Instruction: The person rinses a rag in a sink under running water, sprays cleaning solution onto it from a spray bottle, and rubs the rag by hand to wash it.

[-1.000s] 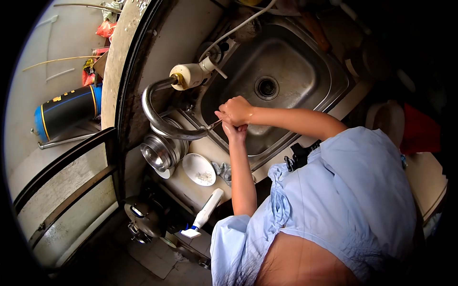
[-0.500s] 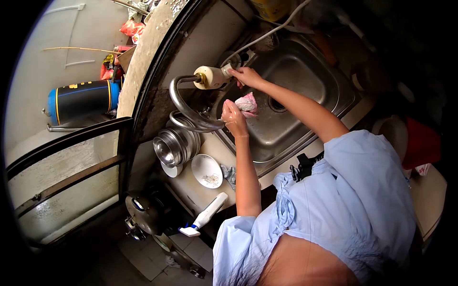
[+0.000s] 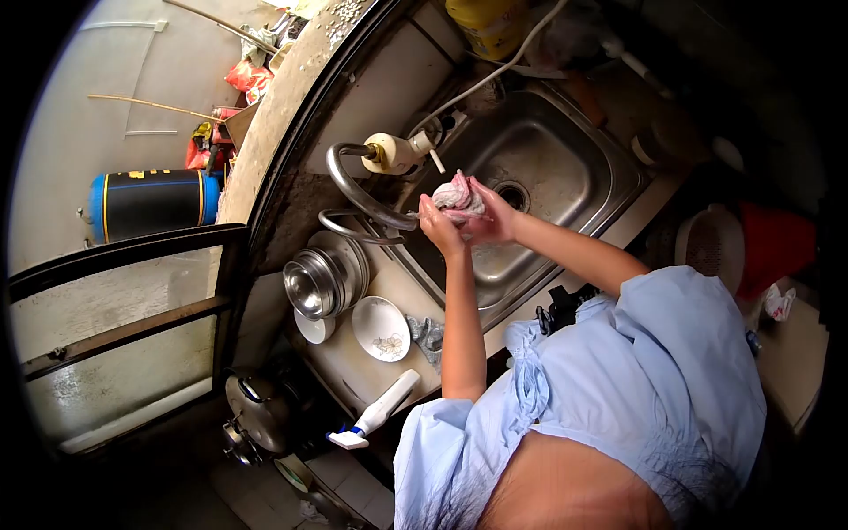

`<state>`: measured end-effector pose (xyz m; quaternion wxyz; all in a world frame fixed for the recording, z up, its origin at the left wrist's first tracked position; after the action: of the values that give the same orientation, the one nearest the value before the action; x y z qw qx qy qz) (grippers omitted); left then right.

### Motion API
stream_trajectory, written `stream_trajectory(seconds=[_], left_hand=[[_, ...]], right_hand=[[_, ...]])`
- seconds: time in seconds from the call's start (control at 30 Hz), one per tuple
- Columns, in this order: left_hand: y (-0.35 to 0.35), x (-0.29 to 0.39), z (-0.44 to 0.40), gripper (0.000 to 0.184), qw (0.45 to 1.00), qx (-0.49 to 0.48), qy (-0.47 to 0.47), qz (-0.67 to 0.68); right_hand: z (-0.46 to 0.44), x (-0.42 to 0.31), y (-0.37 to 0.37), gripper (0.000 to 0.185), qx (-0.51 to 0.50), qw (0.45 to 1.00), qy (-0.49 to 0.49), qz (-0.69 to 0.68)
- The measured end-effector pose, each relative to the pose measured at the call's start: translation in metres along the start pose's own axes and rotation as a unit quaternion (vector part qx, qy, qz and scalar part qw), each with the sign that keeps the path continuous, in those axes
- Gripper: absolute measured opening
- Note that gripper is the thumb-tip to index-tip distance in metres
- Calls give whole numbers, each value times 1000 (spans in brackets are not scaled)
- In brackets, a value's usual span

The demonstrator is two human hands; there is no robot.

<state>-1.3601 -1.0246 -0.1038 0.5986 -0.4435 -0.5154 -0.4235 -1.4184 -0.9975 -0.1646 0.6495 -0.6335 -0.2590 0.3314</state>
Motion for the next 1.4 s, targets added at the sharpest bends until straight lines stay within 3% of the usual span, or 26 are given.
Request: stream_trajectory(seconds=[0.03,0.07,0.13,0.2,0.23,0.27,0.3,0.33,0.37,0.43,0.5,0.57,0.63,0.7,0.8,0.87,0.9,0.97,1.03,1.07,1.1,1.13,1.17,1.2,1.3,1.4], left_hand=[[1,-2,1,32,993,-3,-31,-112],[-7,10,9,29,974,-15,-92,-205],[-18,23,24,27,944,-32,-151,-292],[-42,38,40,19,855,-98,-245,-447],[-42,41,43,19,855,-102,-245,-445],[-48,49,49,16,816,-101,-274,-499],[-54,55,56,14,773,-98,-303,-550],[-44,39,50,20,824,-121,-238,-499],[-45,41,53,20,825,-122,-240,-497],[-64,55,75,31,798,-227,-348,-437],[-72,35,86,38,747,-320,-352,-464],[-59,14,84,35,810,-316,-249,-426],[-48,4,83,29,814,-279,-241,-449],[-31,-13,72,30,845,-241,-122,-462],[-24,-5,70,35,851,-207,-117,-468],[-14,-6,67,36,861,-182,-102,-463],[-2,-13,61,36,879,-164,-86,-440],[15,-23,54,36,897,-143,-72,-413],[40,-68,56,36,957,-147,156,-198],[44,-77,66,36,948,-147,262,-105],[42,-68,73,36,949,-147,260,-103],[29,-71,90,39,925,-164,330,88],[13,-71,107,44,863,-175,385,278],[4,-65,110,50,825,-232,365,363],[13,-68,113,48,838,-215,305,398],[34,-73,118,45,871,-157,288,367]], right_hand=[[-5,9,4,62,-103,988,23,-110],[1,9,-7,62,-100,989,27,-110],[18,-21,-36,54,-57,978,176,-93],[22,-20,-28,50,-85,977,168,-99],[24,-17,-28,47,-116,976,152,-106],[31,-10,-12,42,1,984,136,-114],[32,-9,-8,42,1,984,139,-112],[30,-3,10,39,47,988,123,-82],[28,3,31,37,92,989,106,-52],[22,11,33,35,61,992,94,-58],[50,14,9,38,217,970,97,-44],[53,14,33,36,243,961,131,21],[62,24,38,42,327,925,32,191],[53,23,42,48,319,912,87,245],[62,-7,23,48,398,721,166,543],[63,-5,6,45,371,736,112,555],[60,1,-1,43,345,749,59,563],[55,2,-5,41,321,735,77,592],[53,4,-12,38,295,721,97,620],[54,3,-28,37,275,680,106,671],[54,4,-41,35,253,636,114,720],[48,9,-29,35,252,634,113,722],[40,13,-26,31,208,594,195,752],[41,16,-40,28,160,548,274,774],[40,13,-36,28,232,484,228,813],[26,-44,5,36,322,659,227,640]])
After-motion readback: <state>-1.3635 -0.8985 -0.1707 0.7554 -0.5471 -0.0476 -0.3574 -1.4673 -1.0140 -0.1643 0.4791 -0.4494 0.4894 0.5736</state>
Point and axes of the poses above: each hand's wrist, its own z-axis away from the middle knuckle, its own y-axis out of the back of the hand, x = y × z, the point moved 9 cm from there along -z, towards the middle knuckle, and after that the axes turned 10 degrees about -x, right-handed, at the moved point
